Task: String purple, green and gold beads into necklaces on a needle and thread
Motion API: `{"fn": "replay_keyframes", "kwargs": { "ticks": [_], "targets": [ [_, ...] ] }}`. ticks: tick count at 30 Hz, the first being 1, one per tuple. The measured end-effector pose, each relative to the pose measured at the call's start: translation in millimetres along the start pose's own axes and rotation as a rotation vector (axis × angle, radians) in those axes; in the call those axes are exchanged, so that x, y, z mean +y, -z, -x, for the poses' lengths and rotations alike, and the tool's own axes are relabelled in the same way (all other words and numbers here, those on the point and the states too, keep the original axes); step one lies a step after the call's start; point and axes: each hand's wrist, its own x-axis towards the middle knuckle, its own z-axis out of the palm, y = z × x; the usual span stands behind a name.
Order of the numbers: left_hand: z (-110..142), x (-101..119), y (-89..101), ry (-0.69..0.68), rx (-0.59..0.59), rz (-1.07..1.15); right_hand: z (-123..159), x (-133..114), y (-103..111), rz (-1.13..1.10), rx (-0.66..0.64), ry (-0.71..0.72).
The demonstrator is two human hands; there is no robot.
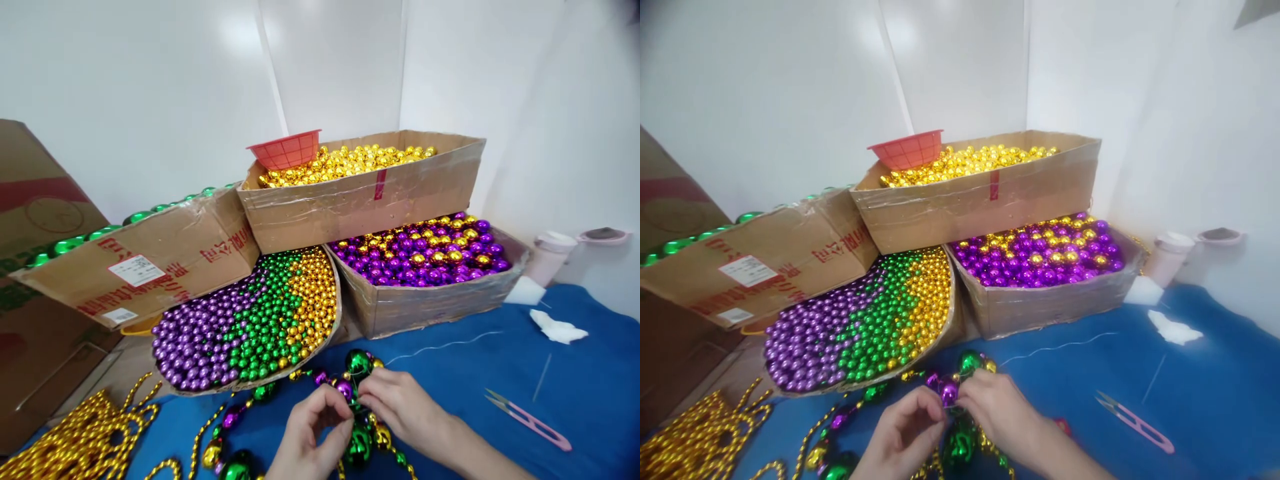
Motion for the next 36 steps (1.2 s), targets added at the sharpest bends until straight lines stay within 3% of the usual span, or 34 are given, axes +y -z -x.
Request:
{"fn": "replay_keyframes", "kwargs": {
  "ticks": [4,9,13,17,20,22,24,26,30,33,36],
  "targets": [
    [-1.0,-2.2,-3.3,-0.197,0.016,-0.26,4.9,2.7,-5.2,-0.167,-0.052,-0.099],
    [1.3,-18.0,-16.0,-0.471,0.104,-0.377,6.8,13.1,-17.3,-0.384,-0.071,-0.205],
    [2.9,-27.6,-22.6,-0.485,0.166,-0.395,6.7,9.1,-19.1,-0.365,-0.043,-0.194],
    [0.9,-17.5,-19.0,-0.366,0.136,-0.352,5.8,-4.5,-9.8,-0.264,-0.023,-0.142],
    [2.0,-3.7,-3.4,-0.159,0.085,-0.148,7.8,-7.6,12.3,-0.189,-0.012,-0.072],
    [5.3,0.2,11.3,0.027,0.111,0.095,12.6,-1.1,31.1,-0.19,0.006,-0.061],
    [9.7,-3.5,24.7,0.175,0.16,0.357,20.1,11.2,45.3,-0.242,0.059,-0.092],
    [13.0,-13.1,32.1,0.234,0.173,0.597,28.3,24.3,48.1,-0.354,0.127,-0.144],
    [10.6,-29.0,21.6,0.189,0.139,0.957,35.0,33.7,17.4,-0.773,0.266,-0.229],
    [1.4,-26.1,3.1,0.112,0.152,1.075,26.2,23.9,-12.3,-1.096,0.372,-0.222],
    [-7.9,-16.8,-7.9,0.076,0.169,1.102,13.6,13.4,-23.8,-1.486,0.481,-0.203]
  ]
}}
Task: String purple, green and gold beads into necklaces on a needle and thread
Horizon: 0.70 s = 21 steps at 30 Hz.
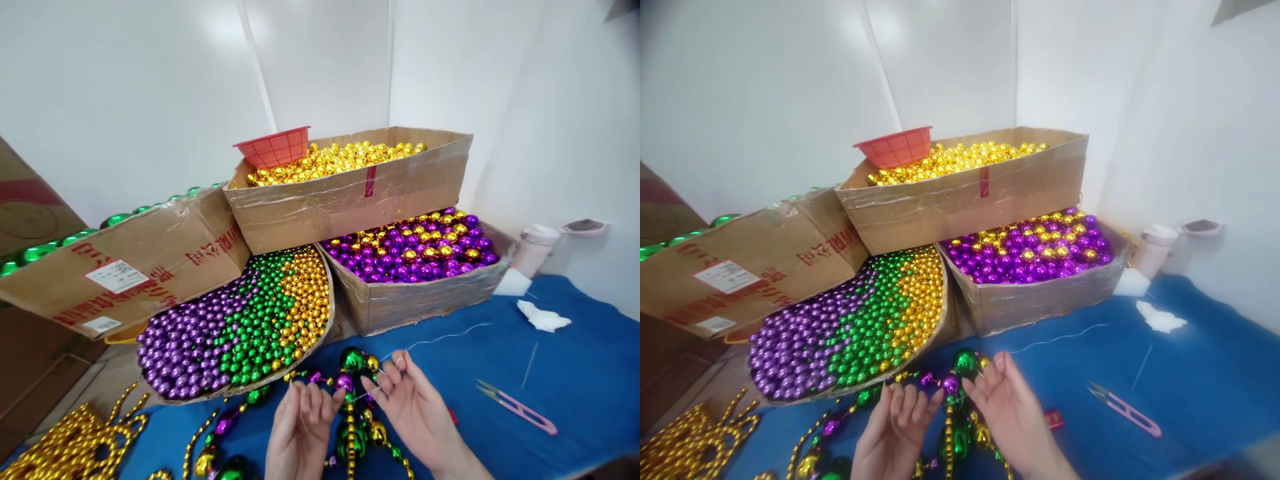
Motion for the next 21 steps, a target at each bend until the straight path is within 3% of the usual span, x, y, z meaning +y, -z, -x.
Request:
{"fn": "replay_keyframes", "kwargs": {
  "ticks": [3,6,11,15,18,21],
  "targets": [
    [-2.6,2.0,-4.3,-0.004,0.07,-0.102,-7.0,-2.4,-3.1,-0.116,0.039,-0.017],
    [0.0,1.9,4.7,0.005,0.135,-0.241,-12.3,-3.0,5.6,-0.007,0.083,-0.034],
    [6.5,-14.2,38.5,0.062,0.259,-0.341,-12.6,15.6,27.7,0.242,0.167,-0.079],
    [8.0,-22.7,52.6,0.116,0.349,-0.352,-5.2,19.2,37.5,0.504,0.12,-0.055],
    [5.4,-15.6,43.2,0.161,0.274,-0.381,0.9,-3.2,38.1,0.793,-0.009,0.044],
    [1.0,-2.9,25.5,0.183,0.152,-0.443,5.0,-37.9,32.4,1.137,-0.142,0.237]
  ]
}}
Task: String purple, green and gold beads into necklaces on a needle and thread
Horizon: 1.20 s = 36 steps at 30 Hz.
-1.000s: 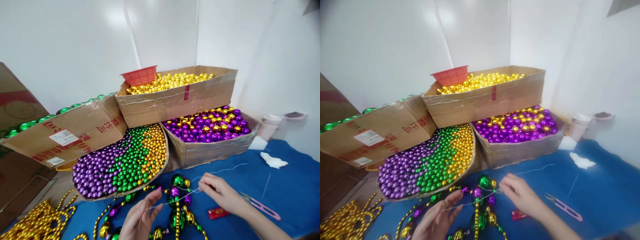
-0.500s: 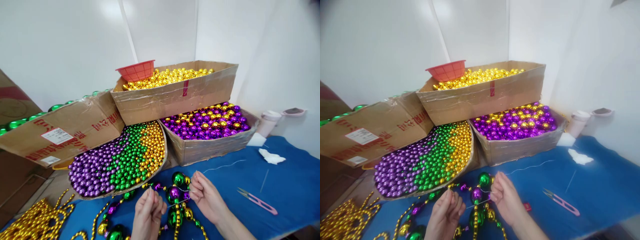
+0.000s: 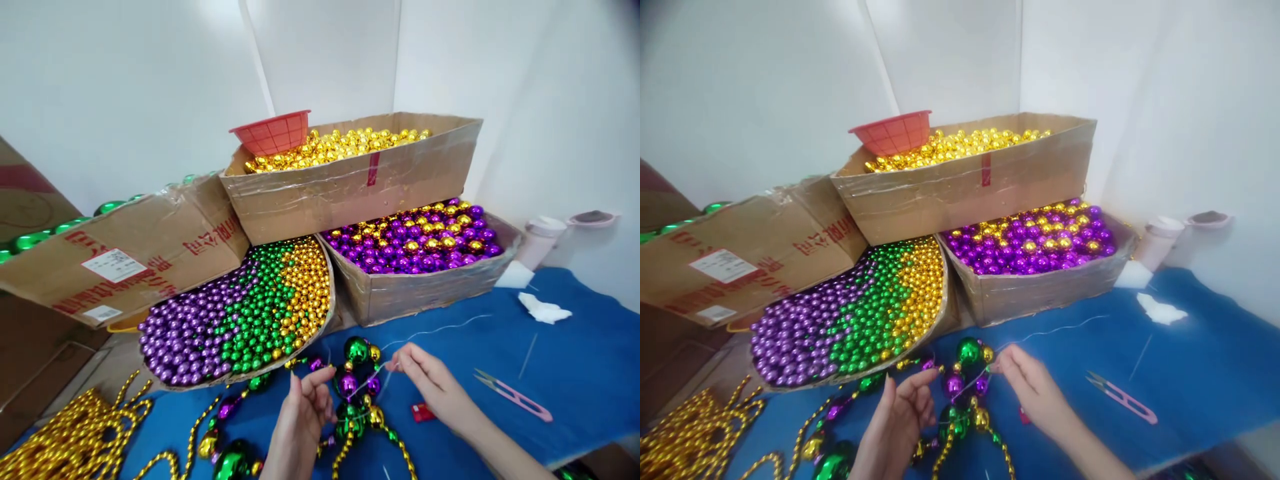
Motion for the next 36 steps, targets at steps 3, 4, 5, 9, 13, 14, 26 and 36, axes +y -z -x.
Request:
{"fn": "replay_keyframes", "kwargs": {
  "ticks": [3,4,5,9,13,14,26,36],
  "targets": [
    [1.5,15.3,-11.4,-0.03,-0.066,-0.146,-7.2,-22.5,15.4,0.293,-0.025,0.268],
    [2.5,18.9,-15.4,-0.035,-0.08,-0.205,-11.7,-29.4,14.9,0.365,-0.036,0.356],
    [4.0,22.0,-19.3,-0.04,-0.088,-0.269,-17.7,-35.5,11.7,0.427,-0.051,0.439],
    [10.7,29.6,-32.2,-0.063,-0.126,-0.557,-54.7,-51.2,-17.2,0.591,-0.143,0.689],
    [9.8,24.8,-29.7,-0.036,-0.18,-0.532,-88.1,-53.6,-37.8,0.671,-0.174,0.766],
    [8.4,22.2,-26.7,-0.018,-0.183,-0.456,-89.9,-53.0,-38.7,0.684,-0.15,0.746],
    [6.3,13.9,-16.5,0.047,-0.17,-0.045,-14.4,-28.1,-46.3,0.524,-0.236,0.446],
    [7.8,13.8,-18.9,0.032,-0.113,-0.079,-12.8,-28.7,-47.5,0.104,-0.264,0.093]
  ]
}}
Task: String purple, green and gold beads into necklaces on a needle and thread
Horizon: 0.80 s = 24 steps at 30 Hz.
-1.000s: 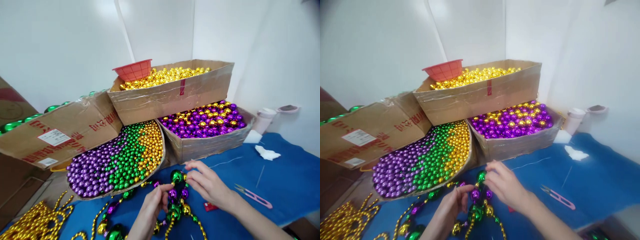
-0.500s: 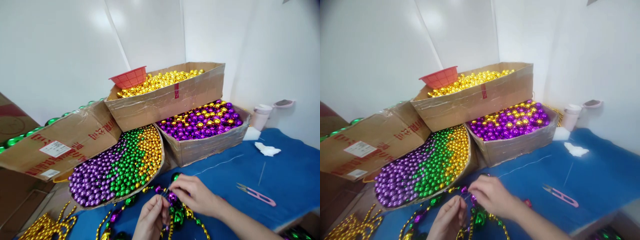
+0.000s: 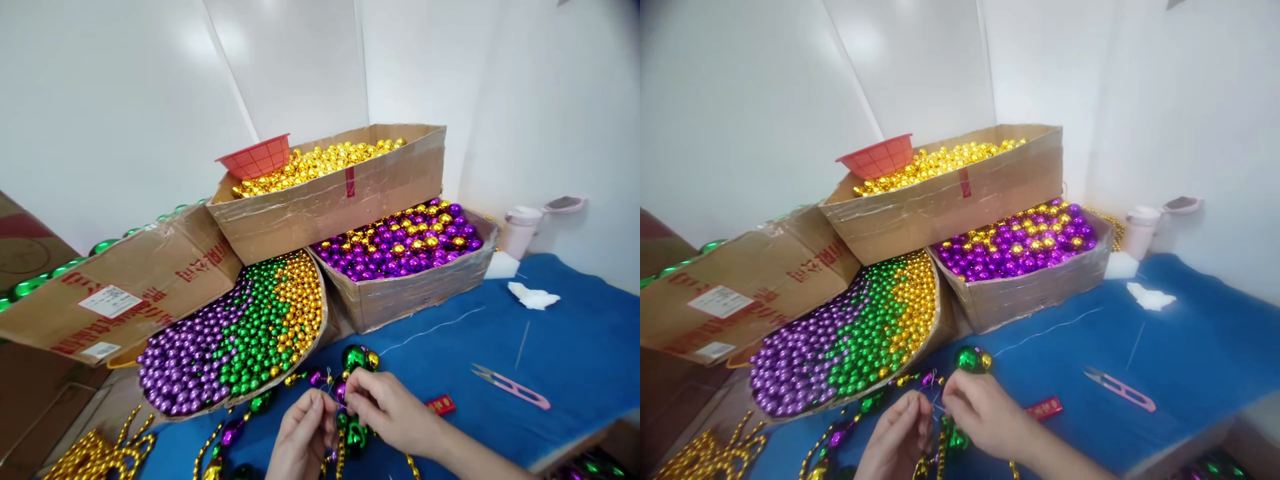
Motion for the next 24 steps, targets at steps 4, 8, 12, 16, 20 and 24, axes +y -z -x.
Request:
{"fn": "replay_keyframes", "kwargs": {
  "ticks": [4,8,12,16,20,24],
  "targets": [
    [0.0,0.9,-2.2,-0.009,0.03,-0.033,5.6,6.9,-11.7,-0.348,-0.069,-0.185],
    [0.4,0.6,-2.5,-0.015,0.03,-0.05,5.8,14.1,-27.2,-0.525,-0.035,-0.262],
    [0.6,-0.3,-1.9,-0.018,0.032,-0.041,4.9,23.2,-34.0,-0.511,0.041,-0.273],
    [0.0,-1.6,-0.4,-0.01,0.022,-0.03,1.1,26.9,-29.2,-0.322,0.114,-0.226],
    [0.3,-1.6,0.3,-0.016,0.01,-0.024,0.6,18.9,-21.0,-0.115,0.164,-0.14],
    [0.7,-0.5,-1.0,-0.023,0.038,-0.032,7.9,15.2,-21.2,-0.097,0.128,-0.132]
  ]
}}
